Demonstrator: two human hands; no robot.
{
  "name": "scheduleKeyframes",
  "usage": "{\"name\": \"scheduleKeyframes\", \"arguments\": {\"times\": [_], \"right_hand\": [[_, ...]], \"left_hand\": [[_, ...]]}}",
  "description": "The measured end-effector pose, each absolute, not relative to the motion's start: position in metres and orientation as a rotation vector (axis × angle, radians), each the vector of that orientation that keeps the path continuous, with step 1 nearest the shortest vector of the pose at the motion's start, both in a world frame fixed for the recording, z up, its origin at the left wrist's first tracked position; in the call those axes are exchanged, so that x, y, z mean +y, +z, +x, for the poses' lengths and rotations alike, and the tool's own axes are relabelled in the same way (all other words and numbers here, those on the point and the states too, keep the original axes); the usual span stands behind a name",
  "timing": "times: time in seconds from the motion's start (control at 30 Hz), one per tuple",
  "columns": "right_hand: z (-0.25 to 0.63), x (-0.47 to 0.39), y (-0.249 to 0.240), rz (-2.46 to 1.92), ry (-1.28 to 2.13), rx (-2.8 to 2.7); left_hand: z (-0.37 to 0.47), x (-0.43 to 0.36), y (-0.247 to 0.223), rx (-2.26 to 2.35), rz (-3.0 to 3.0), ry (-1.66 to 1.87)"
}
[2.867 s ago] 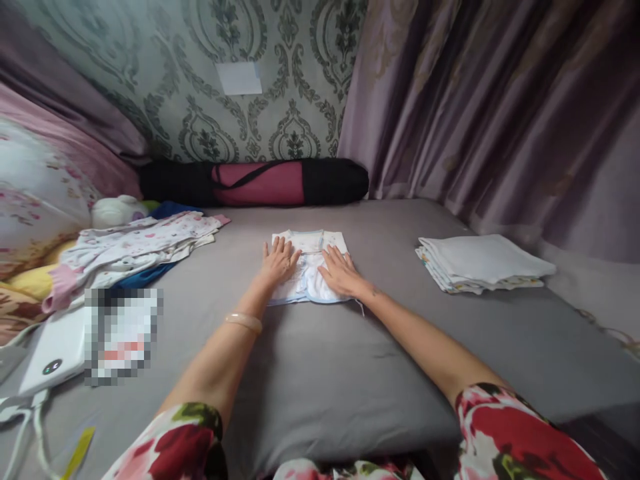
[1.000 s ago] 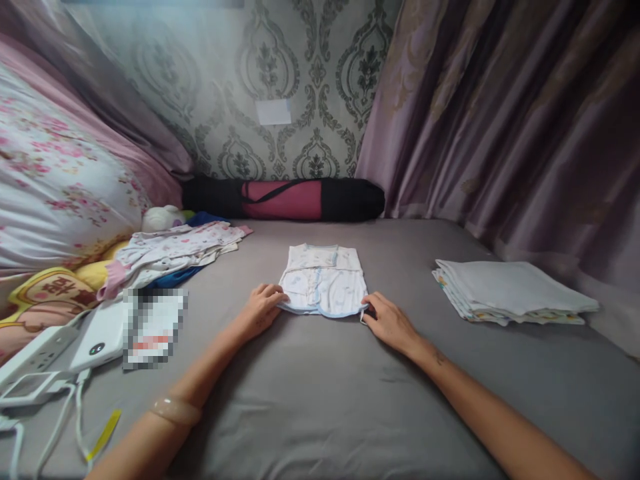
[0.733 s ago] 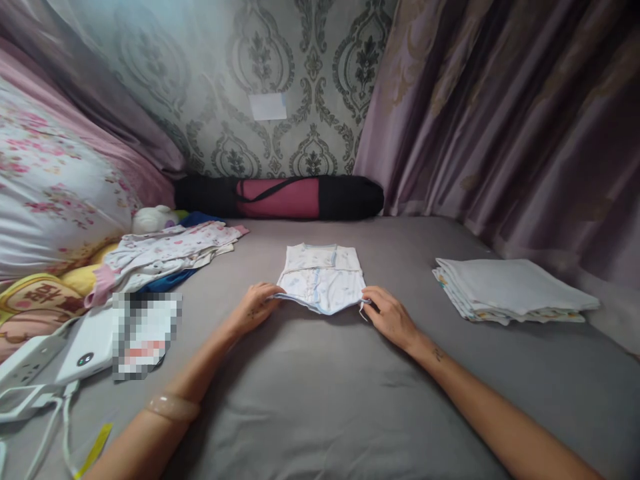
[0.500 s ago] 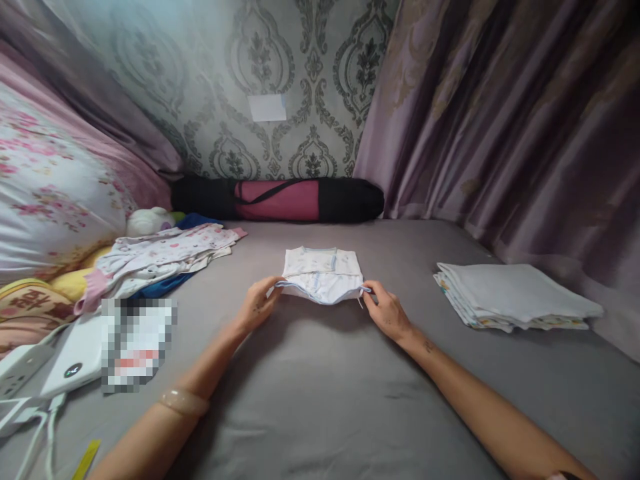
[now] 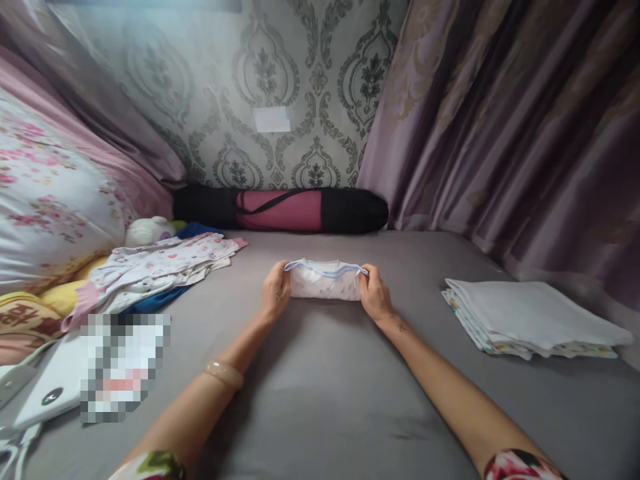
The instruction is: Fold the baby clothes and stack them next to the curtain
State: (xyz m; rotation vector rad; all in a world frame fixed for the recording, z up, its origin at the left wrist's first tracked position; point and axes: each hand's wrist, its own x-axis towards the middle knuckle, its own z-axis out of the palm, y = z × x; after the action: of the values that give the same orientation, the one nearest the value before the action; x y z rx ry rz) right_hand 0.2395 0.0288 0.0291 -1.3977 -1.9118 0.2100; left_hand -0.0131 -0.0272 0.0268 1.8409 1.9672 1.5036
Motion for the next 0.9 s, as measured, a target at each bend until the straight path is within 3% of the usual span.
{"name": "scheduleKeyframes", "arguments": {"times": [0.27, 0.9], "right_hand": [[0.232, 0.063, 0.021, -1.562, 0.192, -2.000], [0.234, 0.094, 0.013, -1.809, 0.390, -1.943]], "left_hand": [[-0.021, 0.013, 0.007, 2.065, 1.892, 1.427], [-0.026, 0.035, 0.005, 2.421, 1.612, 0.824]]}}
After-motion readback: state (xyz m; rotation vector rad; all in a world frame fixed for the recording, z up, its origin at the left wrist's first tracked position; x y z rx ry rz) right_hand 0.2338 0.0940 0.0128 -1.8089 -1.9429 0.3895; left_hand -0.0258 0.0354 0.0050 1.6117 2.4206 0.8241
